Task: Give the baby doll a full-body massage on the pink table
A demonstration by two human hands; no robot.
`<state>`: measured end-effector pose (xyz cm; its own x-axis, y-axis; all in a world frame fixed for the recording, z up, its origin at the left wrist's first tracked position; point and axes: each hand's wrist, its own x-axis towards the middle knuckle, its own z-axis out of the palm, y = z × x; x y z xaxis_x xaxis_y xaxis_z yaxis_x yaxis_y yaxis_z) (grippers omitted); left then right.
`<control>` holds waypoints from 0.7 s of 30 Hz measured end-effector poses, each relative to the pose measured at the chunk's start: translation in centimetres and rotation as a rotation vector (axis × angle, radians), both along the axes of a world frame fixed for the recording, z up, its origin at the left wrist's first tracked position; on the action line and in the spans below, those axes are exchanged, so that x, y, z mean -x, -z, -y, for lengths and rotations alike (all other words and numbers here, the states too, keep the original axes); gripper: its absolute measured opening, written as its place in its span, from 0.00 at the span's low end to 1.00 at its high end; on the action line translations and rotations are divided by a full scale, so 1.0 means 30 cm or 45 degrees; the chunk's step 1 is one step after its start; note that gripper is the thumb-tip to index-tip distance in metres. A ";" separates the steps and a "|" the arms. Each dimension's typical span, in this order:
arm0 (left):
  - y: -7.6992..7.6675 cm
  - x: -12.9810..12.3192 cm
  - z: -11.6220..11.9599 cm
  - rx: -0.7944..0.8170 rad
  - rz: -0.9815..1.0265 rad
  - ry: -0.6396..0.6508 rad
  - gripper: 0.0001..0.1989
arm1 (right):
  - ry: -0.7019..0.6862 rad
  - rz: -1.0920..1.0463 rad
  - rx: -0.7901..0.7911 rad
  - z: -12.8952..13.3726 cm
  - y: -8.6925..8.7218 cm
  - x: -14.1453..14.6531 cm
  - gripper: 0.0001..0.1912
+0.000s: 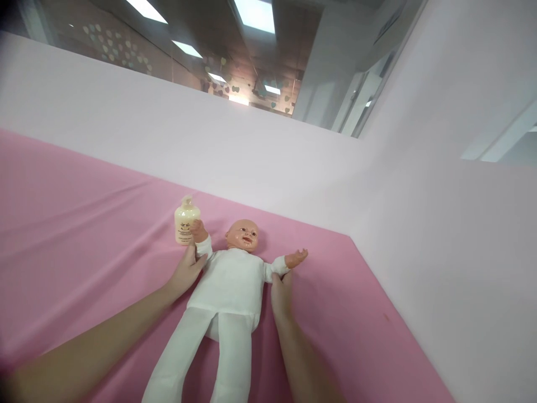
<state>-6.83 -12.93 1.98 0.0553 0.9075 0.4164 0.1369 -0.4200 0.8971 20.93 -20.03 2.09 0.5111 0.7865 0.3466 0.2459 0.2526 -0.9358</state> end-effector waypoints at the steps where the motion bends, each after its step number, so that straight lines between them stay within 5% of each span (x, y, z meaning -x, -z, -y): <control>1: -0.003 -0.003 0.004 -0.034 -0.052 0.046 0.28 | -0.038 0.020 0.006 0.006 -0.008 0.011 0.42; 6: -0.006 -0.012 0.009 -0.173 -0.330 0.254 0.29 | -0.297 0.276 0.025 0.029 -0.037 0.060 0.23; 15: -0.001 0.001 0.003 0.045 -0.040 -0.037 0.29 | 0.063 0.063 -0.078 0.011 -0.025 0.029 0.44; 21: 0.014 -0.012 0.000 -0.143 -0.268 0.200 0.27 | -0.238 0.270 0.085 0.017 0.004 0.044 0.29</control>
<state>-6.46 -12.92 1.56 0.2877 0.8297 0.4784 0.2407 -0.5462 0.8024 19.60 -20.53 1.97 0.2766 0.8849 0.3747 0.3931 0.2516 -0.8844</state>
